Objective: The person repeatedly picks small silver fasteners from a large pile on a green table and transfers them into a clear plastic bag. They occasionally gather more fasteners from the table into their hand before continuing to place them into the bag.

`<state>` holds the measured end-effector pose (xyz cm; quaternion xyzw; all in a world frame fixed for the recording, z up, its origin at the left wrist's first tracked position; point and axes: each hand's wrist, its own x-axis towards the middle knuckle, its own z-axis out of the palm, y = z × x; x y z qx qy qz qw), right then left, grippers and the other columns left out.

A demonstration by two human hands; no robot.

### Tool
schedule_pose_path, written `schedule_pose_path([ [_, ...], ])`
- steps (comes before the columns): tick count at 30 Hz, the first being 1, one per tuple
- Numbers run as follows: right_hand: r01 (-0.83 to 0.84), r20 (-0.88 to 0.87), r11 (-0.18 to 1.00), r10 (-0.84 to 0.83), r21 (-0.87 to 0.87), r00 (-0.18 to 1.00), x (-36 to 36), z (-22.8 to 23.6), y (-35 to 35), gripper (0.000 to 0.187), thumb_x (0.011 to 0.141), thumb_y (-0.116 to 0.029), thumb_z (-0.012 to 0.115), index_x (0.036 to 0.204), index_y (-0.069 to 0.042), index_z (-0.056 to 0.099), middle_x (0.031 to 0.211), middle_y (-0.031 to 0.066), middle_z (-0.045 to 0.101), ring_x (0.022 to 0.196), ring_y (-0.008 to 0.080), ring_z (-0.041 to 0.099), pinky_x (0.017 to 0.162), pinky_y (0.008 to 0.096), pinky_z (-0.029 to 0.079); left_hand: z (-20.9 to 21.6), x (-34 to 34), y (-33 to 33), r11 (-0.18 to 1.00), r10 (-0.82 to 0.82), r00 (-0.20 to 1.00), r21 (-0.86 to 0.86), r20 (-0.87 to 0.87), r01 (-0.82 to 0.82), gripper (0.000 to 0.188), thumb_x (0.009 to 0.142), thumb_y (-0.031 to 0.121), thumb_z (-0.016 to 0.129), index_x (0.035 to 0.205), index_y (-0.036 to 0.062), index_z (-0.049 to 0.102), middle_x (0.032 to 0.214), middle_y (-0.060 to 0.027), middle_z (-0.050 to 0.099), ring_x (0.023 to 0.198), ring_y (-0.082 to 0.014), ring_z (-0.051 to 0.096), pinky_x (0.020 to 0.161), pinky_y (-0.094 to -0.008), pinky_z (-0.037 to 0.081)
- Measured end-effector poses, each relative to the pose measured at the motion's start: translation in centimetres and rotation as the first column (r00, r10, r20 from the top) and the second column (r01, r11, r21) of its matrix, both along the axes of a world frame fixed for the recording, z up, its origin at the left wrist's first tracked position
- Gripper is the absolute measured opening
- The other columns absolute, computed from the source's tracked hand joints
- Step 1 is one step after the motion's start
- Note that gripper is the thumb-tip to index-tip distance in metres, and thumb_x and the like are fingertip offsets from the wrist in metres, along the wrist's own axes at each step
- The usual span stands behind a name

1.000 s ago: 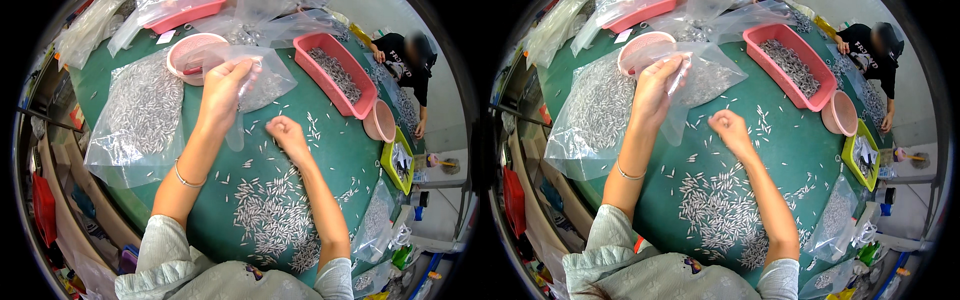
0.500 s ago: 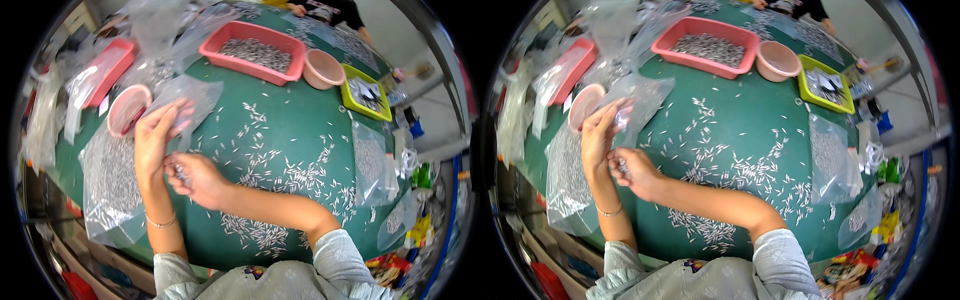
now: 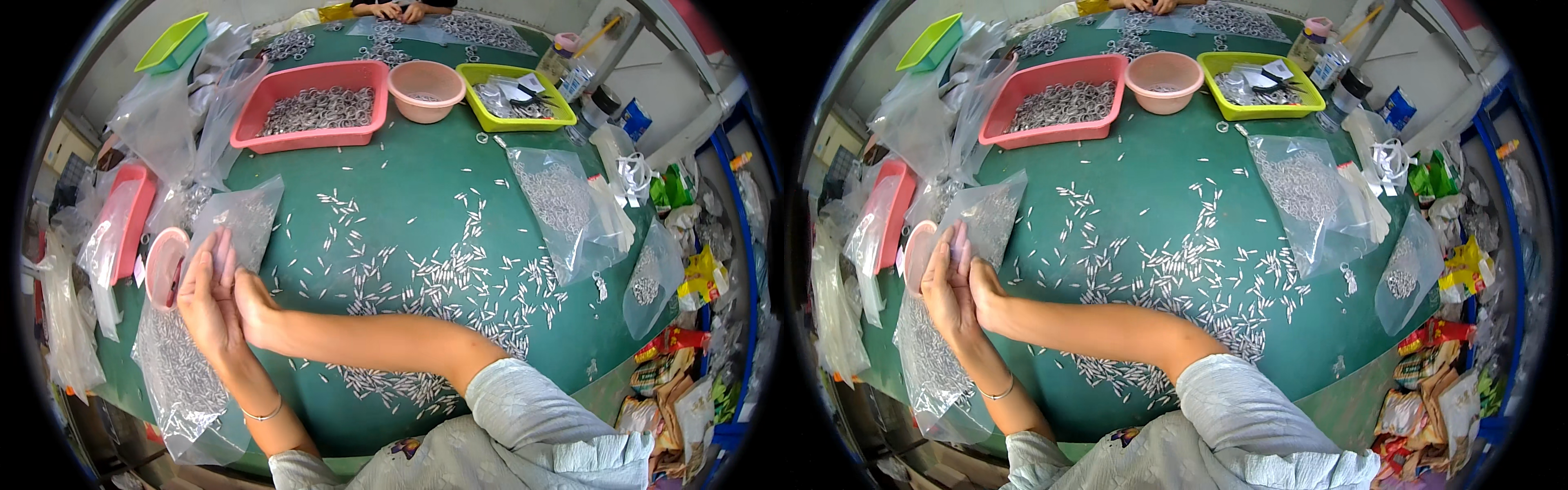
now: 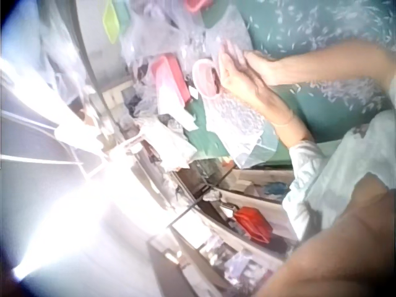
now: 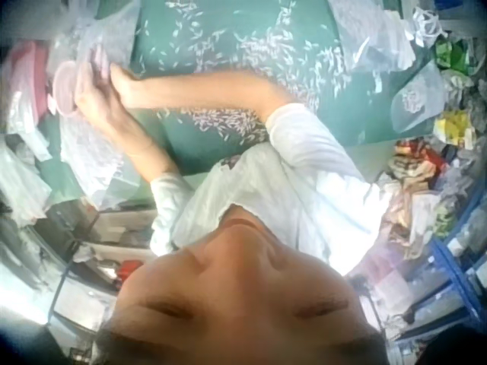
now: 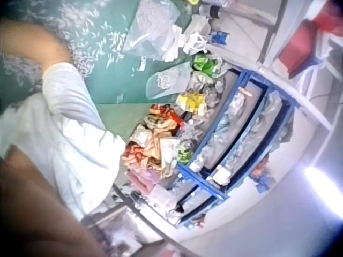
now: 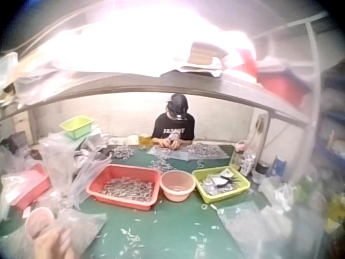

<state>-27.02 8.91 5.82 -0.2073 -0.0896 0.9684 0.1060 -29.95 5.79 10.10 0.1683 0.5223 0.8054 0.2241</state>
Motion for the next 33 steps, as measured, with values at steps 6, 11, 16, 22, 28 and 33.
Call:
schedule_pose_path([
  [6, 0.116, -0.15, 0.991, -0.126, -0.071, 0.981, -1.3, -0.8, 0.9, 0.057, 0.101, -0.046, 0.028, 0.142, -0.008, 0.038, 0.14, 0.0124, 0.047, 0.126, 0.0242, 0.047, 0.106, 0.0351, 0.038, -0.7, 1.1, 0.7, 0.996, 0.082, 0.993, -0.039, -0.085, -0.085, 0.039, 0.099, 0.01, 0.049, 0.128, -0.0164, 0.047, 0.133, -0.0256, 0.052, 0.124, -0.0313, 0.053, 0.104, -0.0383, 0.047],
  [11, 0.219, -0.211, 0.956, -0.178, 0.194, 0.961, -3.4, -3.5, 2.3, 0.059, 0.101, -0.049, 0.027, 0.143, -0.008, 0.039, 0.143, 0.0105, 0.044, 0.128, 0.0241, 0.045, 0.106, 0.0343, 0.037, -1.1, 1.8, 1.9, 0.993, 0.064, 0.986, -0.089, -0.155, -0.079, 0.039, 0.1, 0.012, 0.049, 0.127, -0.0155, 0.048, 0.132, -0.0236, 0.054, 0.122, -0.0294, 0.054, 0.104, -0.0366, 0.047],
  [16, 0.015, 0.061, 0.857, -0.054, 0.516, 0.997, -0.5, -1.7, 2.6, 0.058, 0.101, -0.041, 0.029, 0.144, -0.004, 0.036, 0.144, 0.0125, 0.043, 0.132, 0.0264, 0.043, 0.106, 0.0336, 0.036, -1.2, 0.9, 1.2, 0.994, 0.106, 0.985, -0.026, -0.133, -0.11, 0.035, 0.1, 0.011, 0.048, 0.125, -0.0137, 0.053, 0.129, -0.0216, 0.056, 0.118, -0.0265, 0.058, 0.101, -0.0328, 0.048],
  [22, 0.026, -0.069, 0.367, 0.105, 0.93, 0.992, 13.4, -1.7, 1.5, 0.05, 0.092, -0.018, 0.054, 0.136, 0.004, 0.045, 0.135, 0.0209, 0.052, 0.126, 0.0299, 0.05, 0.106, 0.0382, 0.037, -1.1, 1.9, 1.6, 0.994, 0.103, 0.985, -0.029, -0.141, -0.108, 0.036, 0.1, 0.011, 0.049, 0.124, -0.0146, 0.052, 0.13, -0.0238, 0.055, 0.122, -0.0276, 0.054, 0.101, -0.0329, 0.048],
  [28, -0.289, 0.202, -0.382, -0.25, 0.878, 0.947, 33.4, -2.5, 6.7, 0.028, 0.083, -0.007, 0.067, 0.111, -0.005, 0.065, 0.117, 0.0105, 0.06, 0.115, 0.0285, 0.052, 0.099, 0.0386, 0.04, -3.2, 7.9, -0.6, 0.988, 0.149, 0.988, 0.026, 0.029, -0.149, 0.048, 0.095, 0.005, 0.053, 0.137, -0.0107, 0.037, 0.143, -0.0181, 0.04, 0.132, -0.0322, 0.042, 0.111, -0.0399, 0.035],
  [33, -0.468, 0.084, -0.439, -0.655, 0.767, 0.751, 35.0, -4.0, 14.0, 0.019, 0.079, -0.008, 0.07, 0.097, -0.007, 0.07, 0.101, 0.0064, 0.063, 0.095, 0.0268, 0.053, 0.084, 0.0385, 0.04, -6.0, 14.4, -3.2, 0.906, -0.202, 0.842, -0.422, -0.5, -0.034, 0.046, 0.087, 0.0, 0.058, 0.132, 0.0031, 0.049, 0.141, -0.0134, 0.043, 0.134, -0.0293, 0.04, 0.111, -0.0389, 0.03],
])
